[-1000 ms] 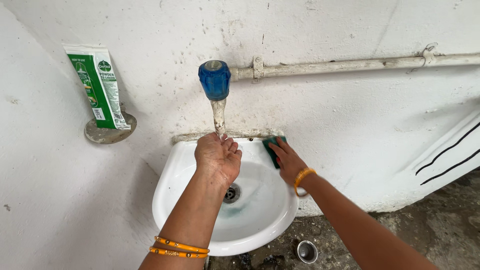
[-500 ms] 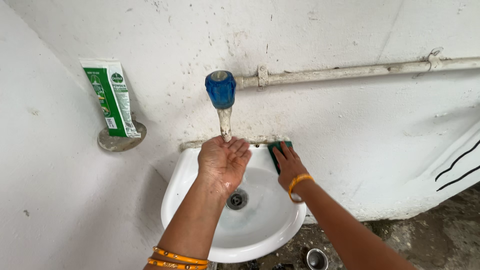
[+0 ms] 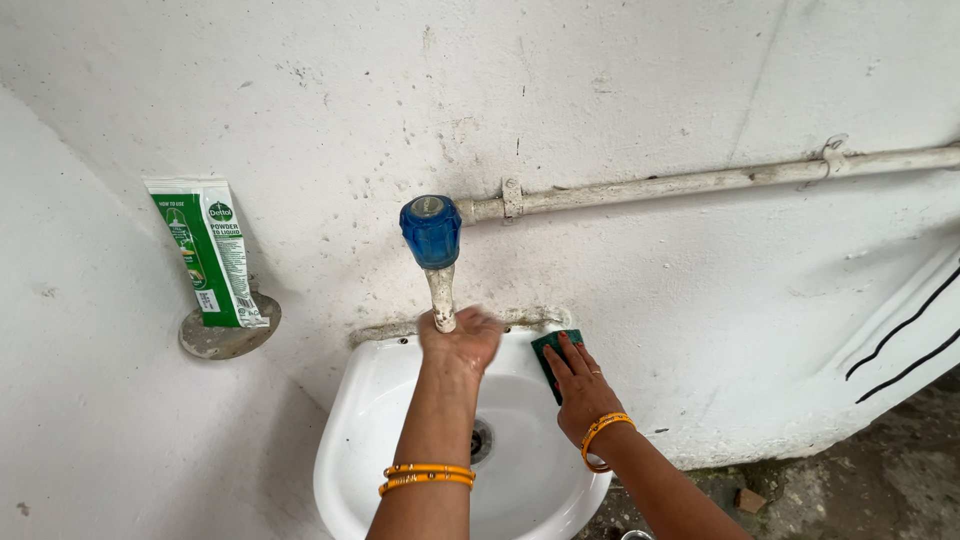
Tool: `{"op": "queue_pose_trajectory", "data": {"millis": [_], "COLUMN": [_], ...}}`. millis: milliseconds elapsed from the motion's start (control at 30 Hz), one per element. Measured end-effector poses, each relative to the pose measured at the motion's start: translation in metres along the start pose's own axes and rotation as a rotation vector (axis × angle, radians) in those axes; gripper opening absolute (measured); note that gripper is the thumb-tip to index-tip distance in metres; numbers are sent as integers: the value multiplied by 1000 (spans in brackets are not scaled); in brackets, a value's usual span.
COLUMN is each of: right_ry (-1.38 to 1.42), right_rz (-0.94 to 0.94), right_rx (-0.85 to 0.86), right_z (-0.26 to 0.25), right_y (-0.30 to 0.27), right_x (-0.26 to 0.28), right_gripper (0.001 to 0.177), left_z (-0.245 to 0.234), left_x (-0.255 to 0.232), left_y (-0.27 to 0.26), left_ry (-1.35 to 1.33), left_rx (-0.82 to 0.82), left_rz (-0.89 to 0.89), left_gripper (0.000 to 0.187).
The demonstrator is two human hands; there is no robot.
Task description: The person scrubs a white wall-mounted sink with a green sponge, then turns on the tap to rinse the sink and the sponge. The person continues scrubbing the sink basin and edges while water runs.
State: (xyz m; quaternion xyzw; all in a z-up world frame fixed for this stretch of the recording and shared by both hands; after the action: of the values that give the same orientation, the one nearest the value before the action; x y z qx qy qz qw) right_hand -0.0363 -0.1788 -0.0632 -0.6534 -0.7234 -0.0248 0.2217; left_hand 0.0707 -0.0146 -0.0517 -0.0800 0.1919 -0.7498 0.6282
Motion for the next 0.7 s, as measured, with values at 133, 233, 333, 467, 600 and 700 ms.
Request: {"op": "queue_pose_trajectory", "data": {"millis": [133,233,333,467,600,700], "right_ry": [-75,-157,-300,-198,-190,-225], "right_rz": [105,170,203,157,127,24], "right_rx": [33,-6,-3,-49,-23,-44], "right_z": [-4,-4,3,23,40,46], "right_y": [-11,-9,10,37,47,53], "right_x": [11,29,53,95,139,176], "right_gripper": [81,72,68,73,69,66], "left_z": [22,31,45,46,48,49], "left_x": [18,7,-16,-42,-43,-50], "left_y": [-38,-54,-66,-90,-100,-103], "left_ry": [238,140,105,234,334,350], "left_rx": [160,90,142,59,-29,-72], "left_rz": [-276,-243,-209,-73,-153,-107], "left_gripper": [51,58,54,50,62,67]}}
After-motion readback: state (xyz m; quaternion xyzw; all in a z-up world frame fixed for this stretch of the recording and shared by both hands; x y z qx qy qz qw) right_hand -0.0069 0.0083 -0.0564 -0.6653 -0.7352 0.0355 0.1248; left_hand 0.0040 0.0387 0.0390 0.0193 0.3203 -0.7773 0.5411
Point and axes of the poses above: each hand's wrist, its own y-axis towards the middle knuckle, its own z-axis out of the palm, x = y × z, the point moved 6 cm from there along y, towards the middle knuckle, and after that the axes turned 9 degrees about x, right-handed, at the moved point
